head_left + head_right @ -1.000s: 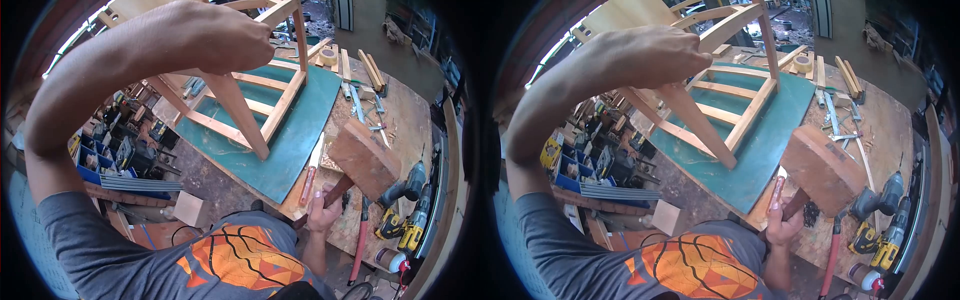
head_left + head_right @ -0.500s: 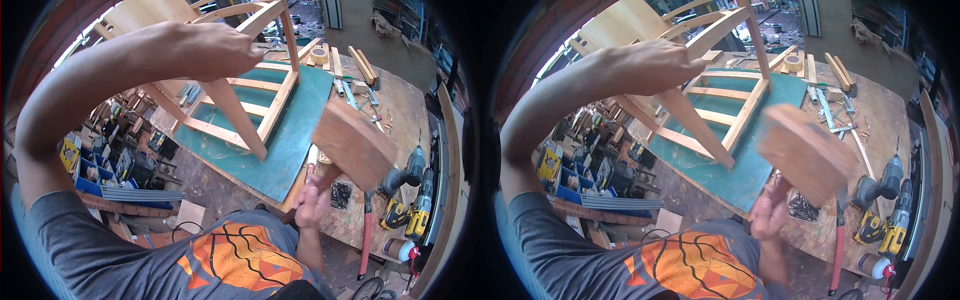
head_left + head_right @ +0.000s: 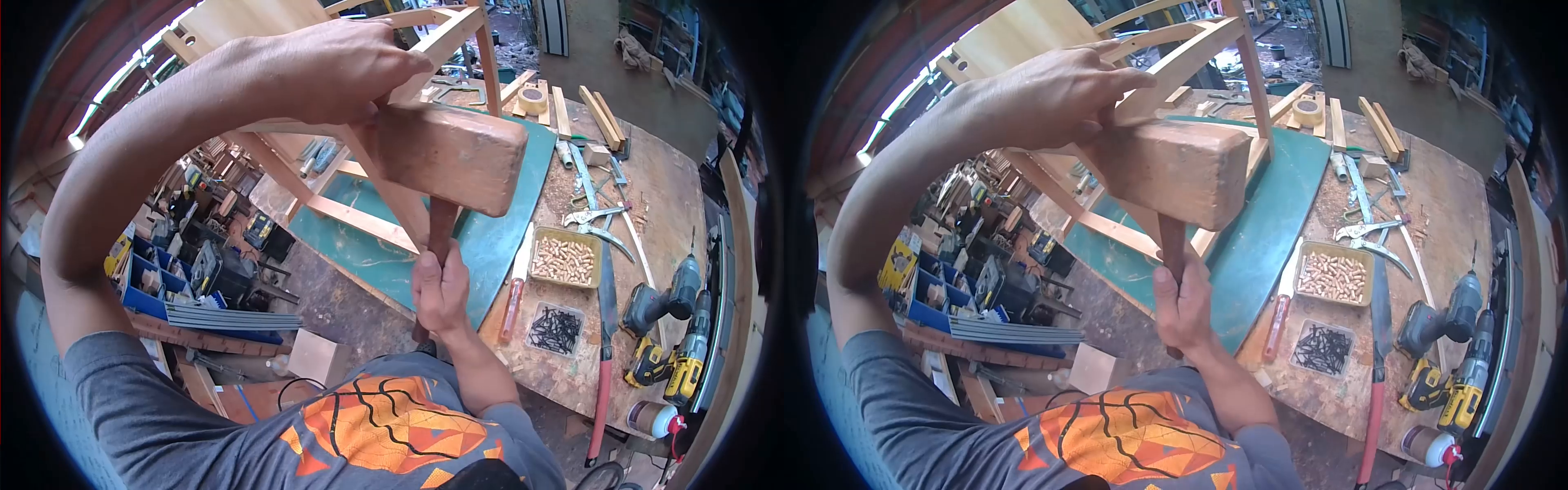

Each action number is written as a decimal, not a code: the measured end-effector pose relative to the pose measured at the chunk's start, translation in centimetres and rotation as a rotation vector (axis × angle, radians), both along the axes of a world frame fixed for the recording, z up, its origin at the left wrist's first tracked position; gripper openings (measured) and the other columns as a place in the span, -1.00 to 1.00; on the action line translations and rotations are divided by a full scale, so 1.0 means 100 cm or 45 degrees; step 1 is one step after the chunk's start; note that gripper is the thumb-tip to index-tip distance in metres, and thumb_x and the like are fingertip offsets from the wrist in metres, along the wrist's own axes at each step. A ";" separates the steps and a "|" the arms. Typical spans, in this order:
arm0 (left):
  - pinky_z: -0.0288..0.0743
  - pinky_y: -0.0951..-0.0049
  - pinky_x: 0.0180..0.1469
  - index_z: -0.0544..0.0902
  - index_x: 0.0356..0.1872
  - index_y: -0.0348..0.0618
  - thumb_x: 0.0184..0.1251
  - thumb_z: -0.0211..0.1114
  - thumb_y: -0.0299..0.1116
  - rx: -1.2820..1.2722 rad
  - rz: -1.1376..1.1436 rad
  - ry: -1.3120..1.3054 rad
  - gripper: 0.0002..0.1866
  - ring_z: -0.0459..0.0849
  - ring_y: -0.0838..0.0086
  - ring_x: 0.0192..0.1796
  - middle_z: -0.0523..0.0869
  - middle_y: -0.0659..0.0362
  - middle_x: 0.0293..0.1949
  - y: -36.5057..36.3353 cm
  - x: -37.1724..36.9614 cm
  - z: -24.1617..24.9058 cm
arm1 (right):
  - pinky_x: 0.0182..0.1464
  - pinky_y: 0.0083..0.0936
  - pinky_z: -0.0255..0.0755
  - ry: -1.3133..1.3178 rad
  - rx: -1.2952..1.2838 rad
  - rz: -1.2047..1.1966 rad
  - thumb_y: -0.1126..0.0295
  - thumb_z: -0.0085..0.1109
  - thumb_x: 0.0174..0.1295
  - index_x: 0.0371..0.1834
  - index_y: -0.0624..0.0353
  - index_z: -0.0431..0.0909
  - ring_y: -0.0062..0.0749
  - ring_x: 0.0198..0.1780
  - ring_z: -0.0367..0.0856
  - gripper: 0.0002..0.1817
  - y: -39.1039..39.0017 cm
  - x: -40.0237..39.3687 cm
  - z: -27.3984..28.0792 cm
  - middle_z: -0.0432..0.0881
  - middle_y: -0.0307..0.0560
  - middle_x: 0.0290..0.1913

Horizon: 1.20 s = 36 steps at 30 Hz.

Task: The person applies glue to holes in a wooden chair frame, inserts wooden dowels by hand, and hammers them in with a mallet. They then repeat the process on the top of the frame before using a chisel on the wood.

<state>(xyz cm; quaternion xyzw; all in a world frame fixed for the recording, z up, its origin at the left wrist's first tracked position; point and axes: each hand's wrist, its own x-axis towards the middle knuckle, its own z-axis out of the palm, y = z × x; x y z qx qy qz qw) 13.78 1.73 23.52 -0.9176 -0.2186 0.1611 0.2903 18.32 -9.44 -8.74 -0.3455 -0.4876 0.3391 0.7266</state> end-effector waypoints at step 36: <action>0.60 0.42 -0.32 0.78 -0.05 -0.19 0.08 0.58 -0.51 -0.723 -0.404 -1.099 -0.65 0.72 0.40 -0.33 0.75 0.13 -0.29 -0.064 -0.044 -0.171 | -0.59 -0.58 0.33 0.557 0.151 -0.366 0.14 -0.16 0.66 0.17 0.21 0.34 -0.57 -0.63 0.29 -0.66 -0.057 0.098 -0.037 0.33 -0.23 -0.51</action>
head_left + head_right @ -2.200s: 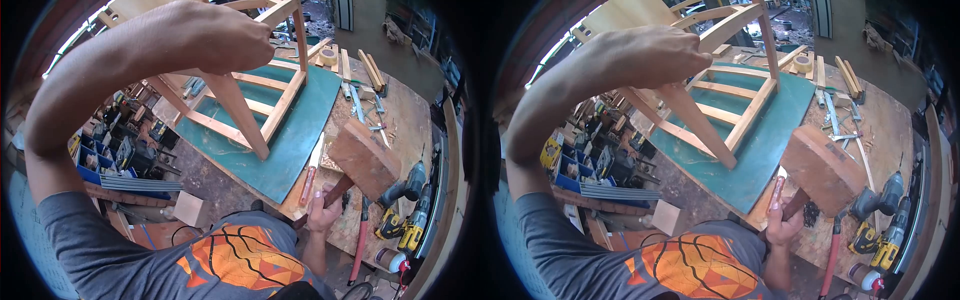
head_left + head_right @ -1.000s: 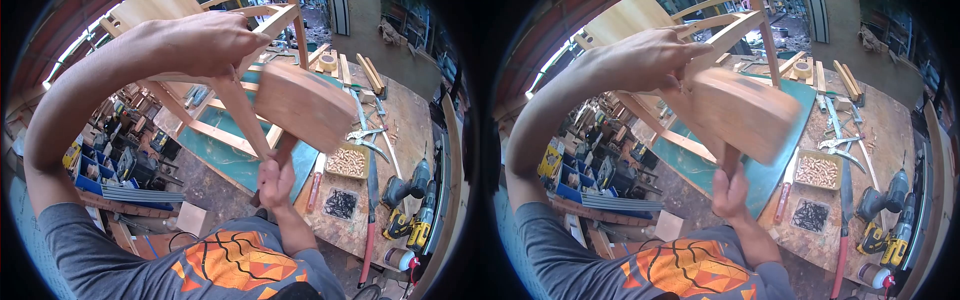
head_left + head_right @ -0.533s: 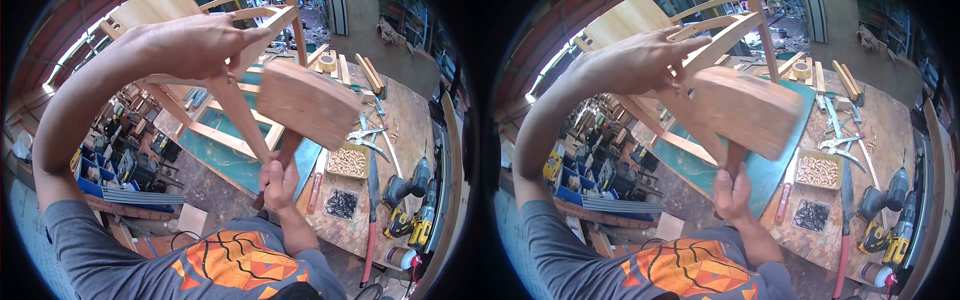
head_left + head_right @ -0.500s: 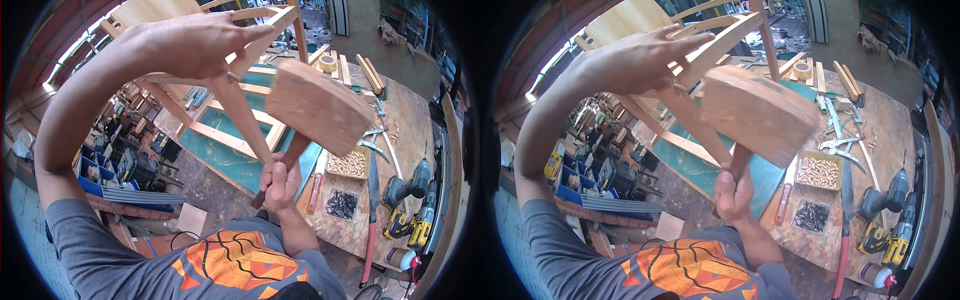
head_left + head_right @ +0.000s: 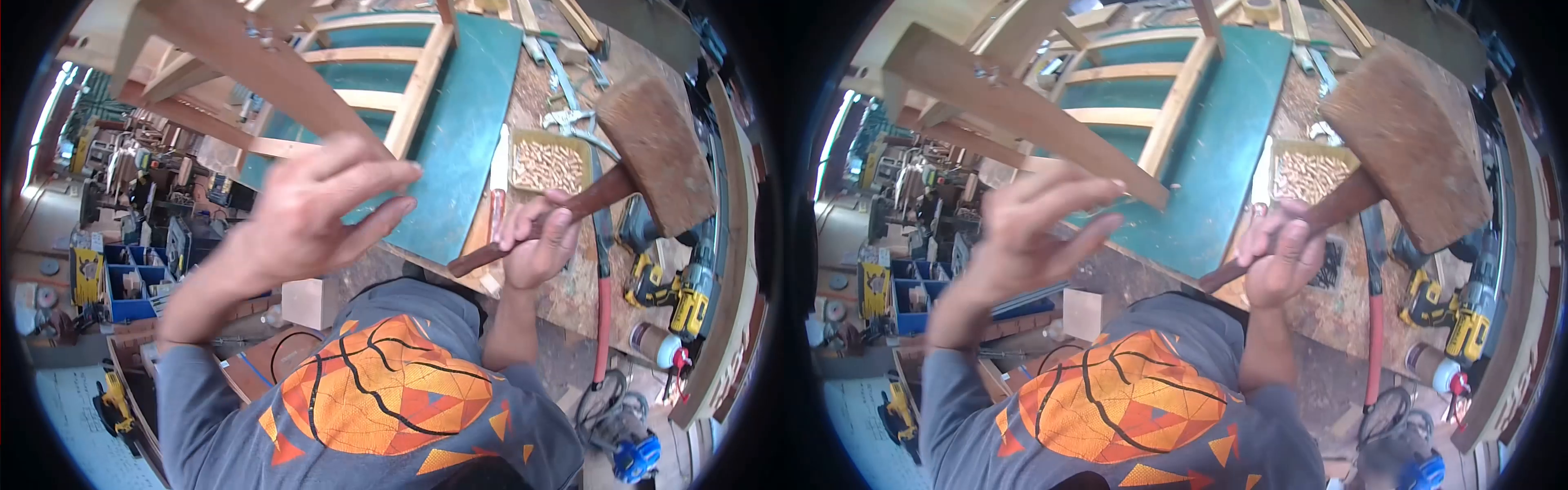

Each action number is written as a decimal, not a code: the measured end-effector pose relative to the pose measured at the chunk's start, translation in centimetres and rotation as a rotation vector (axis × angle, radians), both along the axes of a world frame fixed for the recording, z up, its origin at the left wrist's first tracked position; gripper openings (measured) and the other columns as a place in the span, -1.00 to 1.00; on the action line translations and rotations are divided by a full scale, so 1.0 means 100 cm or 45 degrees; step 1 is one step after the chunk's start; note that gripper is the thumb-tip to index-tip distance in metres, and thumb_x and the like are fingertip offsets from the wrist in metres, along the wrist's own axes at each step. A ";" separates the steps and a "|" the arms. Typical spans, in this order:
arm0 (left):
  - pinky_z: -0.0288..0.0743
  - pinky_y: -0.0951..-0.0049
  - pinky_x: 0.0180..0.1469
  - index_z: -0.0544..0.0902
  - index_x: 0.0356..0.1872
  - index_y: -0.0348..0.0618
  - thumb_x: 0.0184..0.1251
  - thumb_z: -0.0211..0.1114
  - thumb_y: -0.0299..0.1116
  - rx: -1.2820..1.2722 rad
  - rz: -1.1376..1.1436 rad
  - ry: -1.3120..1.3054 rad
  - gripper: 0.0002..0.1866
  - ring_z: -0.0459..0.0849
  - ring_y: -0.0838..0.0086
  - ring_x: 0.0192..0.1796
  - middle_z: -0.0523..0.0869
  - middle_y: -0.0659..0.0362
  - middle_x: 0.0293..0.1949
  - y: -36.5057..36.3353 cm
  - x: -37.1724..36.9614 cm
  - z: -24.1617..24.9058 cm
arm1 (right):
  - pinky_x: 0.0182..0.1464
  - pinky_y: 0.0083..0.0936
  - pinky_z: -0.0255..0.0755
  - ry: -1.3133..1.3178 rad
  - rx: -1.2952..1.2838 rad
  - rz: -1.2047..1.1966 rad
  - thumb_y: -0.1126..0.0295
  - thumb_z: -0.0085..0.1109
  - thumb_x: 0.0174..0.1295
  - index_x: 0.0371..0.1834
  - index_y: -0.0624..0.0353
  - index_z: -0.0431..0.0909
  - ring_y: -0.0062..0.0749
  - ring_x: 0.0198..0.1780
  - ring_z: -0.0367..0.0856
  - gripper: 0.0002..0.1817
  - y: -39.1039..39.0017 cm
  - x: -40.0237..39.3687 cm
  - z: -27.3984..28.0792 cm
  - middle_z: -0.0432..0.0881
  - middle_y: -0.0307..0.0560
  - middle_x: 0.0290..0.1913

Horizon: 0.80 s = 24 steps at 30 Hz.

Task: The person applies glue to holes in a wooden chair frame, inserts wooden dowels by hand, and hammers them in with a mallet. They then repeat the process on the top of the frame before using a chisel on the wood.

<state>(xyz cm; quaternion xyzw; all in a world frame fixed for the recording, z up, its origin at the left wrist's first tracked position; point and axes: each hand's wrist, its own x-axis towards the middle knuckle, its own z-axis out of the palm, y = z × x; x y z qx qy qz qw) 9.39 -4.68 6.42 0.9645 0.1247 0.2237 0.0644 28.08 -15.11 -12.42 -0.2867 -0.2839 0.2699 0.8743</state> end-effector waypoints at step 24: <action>0.65 -0.08 -0.19 0.69 -0.15 -0.18 0.39 0.26 -0.37 -0.346 0.991 -0.028 -0.85 0.75 -0.11 -0.25 0.74 -0.11 -0.26 0.021 0.030 -0.262 | -0.62 -0.61 0.28 -0.049 -0.491 0.052 0.20 -0.02 0.61 0.16 0.32 0.35 -0.60 -0.64 0.33 -0.64 -0.074 0.049 -0.015 0.37 -0.22 -0.55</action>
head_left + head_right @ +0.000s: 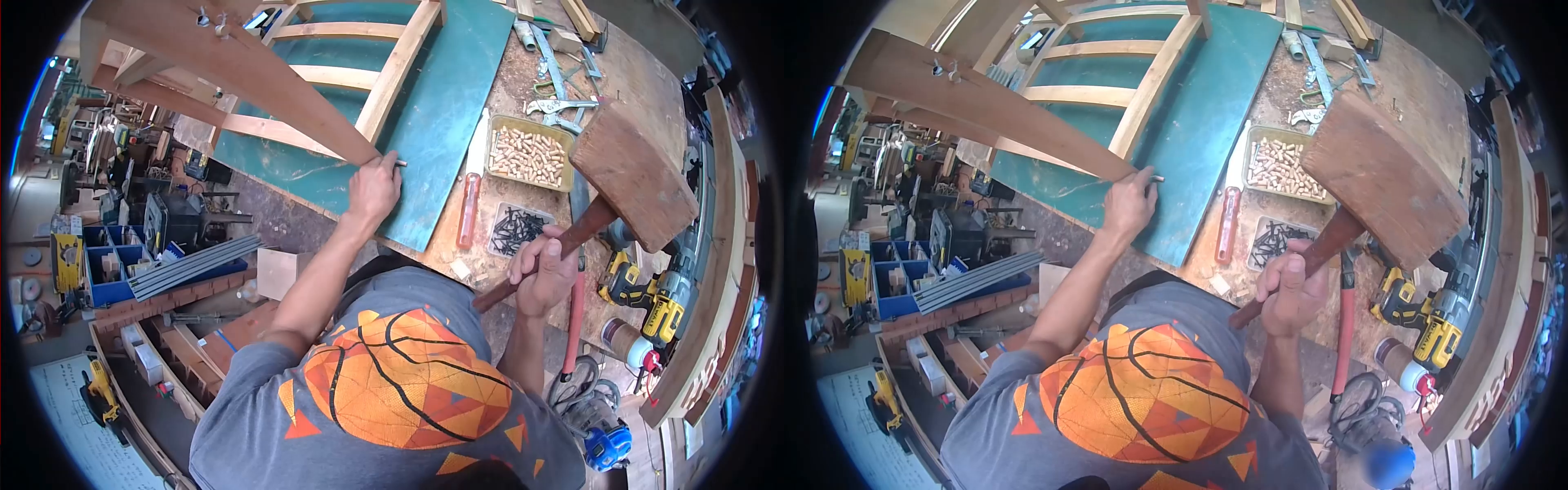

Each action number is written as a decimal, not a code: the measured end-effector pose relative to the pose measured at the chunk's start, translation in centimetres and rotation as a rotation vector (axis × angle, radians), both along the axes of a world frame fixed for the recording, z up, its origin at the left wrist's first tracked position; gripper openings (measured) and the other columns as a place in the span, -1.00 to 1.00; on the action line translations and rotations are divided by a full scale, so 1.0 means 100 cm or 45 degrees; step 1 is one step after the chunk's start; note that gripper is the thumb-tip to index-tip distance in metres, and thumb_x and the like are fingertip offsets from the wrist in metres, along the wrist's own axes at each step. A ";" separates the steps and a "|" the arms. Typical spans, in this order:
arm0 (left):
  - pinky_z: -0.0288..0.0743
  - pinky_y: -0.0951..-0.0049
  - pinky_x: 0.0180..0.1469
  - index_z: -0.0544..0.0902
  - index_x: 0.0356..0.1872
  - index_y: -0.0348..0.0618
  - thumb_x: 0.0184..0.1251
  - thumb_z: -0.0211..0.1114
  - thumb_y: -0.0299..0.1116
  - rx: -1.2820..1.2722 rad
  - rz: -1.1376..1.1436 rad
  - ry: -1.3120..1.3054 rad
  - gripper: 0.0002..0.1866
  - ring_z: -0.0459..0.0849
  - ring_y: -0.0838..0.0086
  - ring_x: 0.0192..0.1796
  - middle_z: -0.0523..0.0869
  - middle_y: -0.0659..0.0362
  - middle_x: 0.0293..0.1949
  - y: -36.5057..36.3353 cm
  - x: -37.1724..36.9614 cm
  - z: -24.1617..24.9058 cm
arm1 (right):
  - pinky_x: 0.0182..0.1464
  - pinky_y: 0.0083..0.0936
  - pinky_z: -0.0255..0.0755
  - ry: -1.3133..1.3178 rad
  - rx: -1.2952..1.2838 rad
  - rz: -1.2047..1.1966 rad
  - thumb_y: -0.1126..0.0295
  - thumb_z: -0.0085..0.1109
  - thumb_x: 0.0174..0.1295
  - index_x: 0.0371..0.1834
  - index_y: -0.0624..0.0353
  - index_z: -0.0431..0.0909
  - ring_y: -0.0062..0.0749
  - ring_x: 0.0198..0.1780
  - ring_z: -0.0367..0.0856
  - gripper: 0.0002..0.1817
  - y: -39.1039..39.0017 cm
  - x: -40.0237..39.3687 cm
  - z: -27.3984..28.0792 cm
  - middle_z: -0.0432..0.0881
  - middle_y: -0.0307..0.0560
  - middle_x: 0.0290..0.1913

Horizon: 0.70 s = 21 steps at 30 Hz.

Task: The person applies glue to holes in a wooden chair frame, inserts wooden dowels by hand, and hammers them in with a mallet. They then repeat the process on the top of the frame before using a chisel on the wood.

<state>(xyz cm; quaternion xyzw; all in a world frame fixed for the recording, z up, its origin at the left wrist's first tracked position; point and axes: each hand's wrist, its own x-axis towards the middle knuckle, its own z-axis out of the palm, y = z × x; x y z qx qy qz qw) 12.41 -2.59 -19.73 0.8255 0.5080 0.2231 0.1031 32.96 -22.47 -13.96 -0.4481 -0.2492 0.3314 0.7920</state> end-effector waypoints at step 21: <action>0.60 0.36 -0.14 0.78 -0.18 -0.13 0.09 0.53 -0.55 0.862 -0.682 0.369 -0.76 0.75 0.38 -0.20 0.80 0.17 -0.24 -0.020 -0.022 0.348 | -0.63 -0.66 0.32 0.089 0.096 0.114 0.35 0.05 0.52 0.09 0.34 0.34 -0.68 -0.64 0.32 -0.72 0.026 -0.016 -0.010 0.38 -0.23 -0.55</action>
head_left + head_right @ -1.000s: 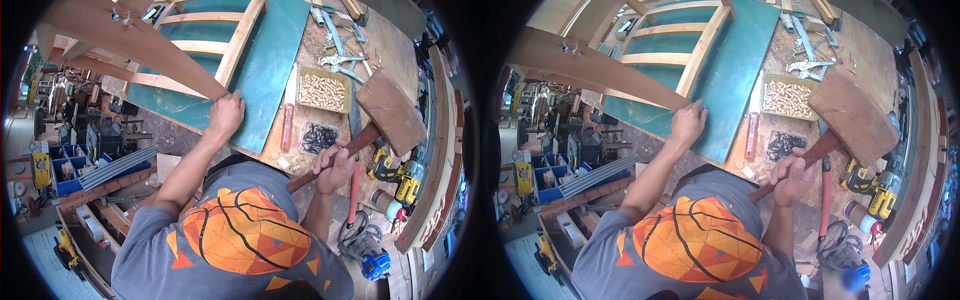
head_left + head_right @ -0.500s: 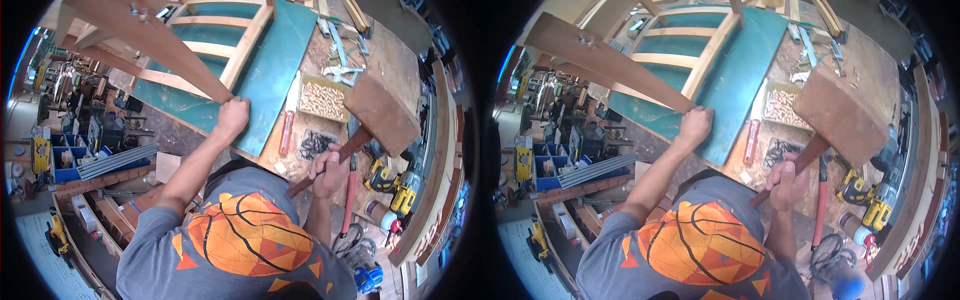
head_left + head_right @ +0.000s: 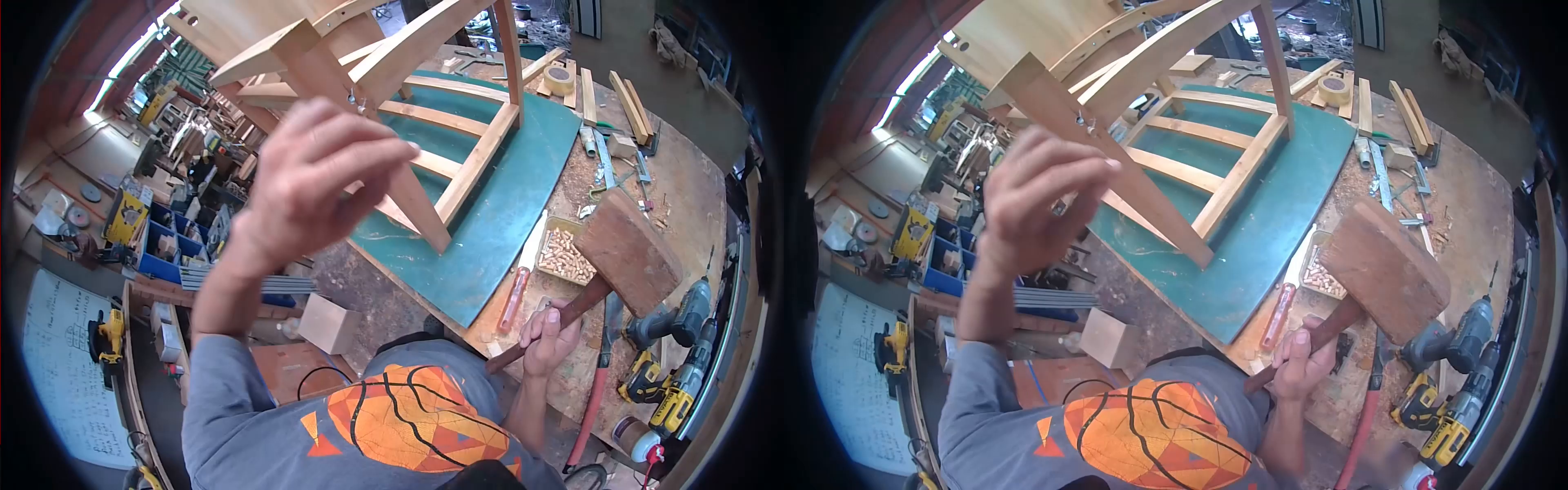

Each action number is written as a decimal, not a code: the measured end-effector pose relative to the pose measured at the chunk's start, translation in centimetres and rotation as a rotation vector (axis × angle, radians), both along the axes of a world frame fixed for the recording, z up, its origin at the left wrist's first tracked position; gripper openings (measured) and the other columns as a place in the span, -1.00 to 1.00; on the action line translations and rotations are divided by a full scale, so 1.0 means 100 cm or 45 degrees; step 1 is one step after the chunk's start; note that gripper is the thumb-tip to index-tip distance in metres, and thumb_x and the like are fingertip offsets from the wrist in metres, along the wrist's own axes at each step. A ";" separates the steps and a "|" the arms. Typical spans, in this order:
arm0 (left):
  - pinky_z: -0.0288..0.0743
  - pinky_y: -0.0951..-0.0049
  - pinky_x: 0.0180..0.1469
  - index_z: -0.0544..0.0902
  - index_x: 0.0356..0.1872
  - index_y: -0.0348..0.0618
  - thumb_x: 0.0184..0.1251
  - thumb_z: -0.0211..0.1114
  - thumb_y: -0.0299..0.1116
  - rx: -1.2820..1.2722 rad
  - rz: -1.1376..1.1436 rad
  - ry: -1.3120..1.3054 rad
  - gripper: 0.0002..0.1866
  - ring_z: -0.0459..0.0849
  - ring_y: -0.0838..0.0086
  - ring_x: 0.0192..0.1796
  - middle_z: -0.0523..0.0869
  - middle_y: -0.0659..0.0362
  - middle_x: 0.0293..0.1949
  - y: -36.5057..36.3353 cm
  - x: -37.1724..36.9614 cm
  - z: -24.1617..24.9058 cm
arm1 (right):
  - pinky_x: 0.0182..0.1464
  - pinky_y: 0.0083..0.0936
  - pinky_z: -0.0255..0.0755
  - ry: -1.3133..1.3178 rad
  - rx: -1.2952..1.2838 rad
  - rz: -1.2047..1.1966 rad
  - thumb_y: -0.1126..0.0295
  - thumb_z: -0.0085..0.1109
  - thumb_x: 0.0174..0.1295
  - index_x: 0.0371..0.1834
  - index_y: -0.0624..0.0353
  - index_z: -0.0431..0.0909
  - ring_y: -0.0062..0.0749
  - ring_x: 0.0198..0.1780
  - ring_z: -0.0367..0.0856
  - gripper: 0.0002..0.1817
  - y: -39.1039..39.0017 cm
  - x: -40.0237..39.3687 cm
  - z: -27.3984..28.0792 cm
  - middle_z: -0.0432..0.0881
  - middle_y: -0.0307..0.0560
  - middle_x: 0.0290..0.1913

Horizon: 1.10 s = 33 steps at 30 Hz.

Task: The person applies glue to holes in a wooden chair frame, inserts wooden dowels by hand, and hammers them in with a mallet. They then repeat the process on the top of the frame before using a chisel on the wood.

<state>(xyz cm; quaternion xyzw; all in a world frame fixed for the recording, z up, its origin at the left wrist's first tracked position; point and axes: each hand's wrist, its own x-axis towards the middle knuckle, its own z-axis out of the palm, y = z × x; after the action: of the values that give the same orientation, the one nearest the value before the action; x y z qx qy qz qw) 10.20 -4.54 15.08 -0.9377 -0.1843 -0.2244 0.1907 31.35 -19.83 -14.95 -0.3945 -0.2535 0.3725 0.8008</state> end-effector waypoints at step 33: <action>0.11 0.02 0.62 0.88 -0.33 -0.04 0.05 0.54 -0.43 -0.097 -0.140 1.006 -0.87 0.71 0.35 -0.12 0.78 0.21 -0.43 0.070 0.037 0.092 | -0.64 -0.62 0.30 -0.146 0.110 -0.282 0.38 0.05 0.51 0.09 0.33 0.33 -0.65 -0.70 0.29 -0.74 0.023 -0.081 -0.011 0.37 -0.25 -0.63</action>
<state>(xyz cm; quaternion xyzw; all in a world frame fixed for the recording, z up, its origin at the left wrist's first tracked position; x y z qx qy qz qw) 13.90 2.47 24.29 -0.9667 -0.0544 0.1505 0.1995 23.22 -17.50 -16.08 -0.4057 -0.2695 0.2474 0.8376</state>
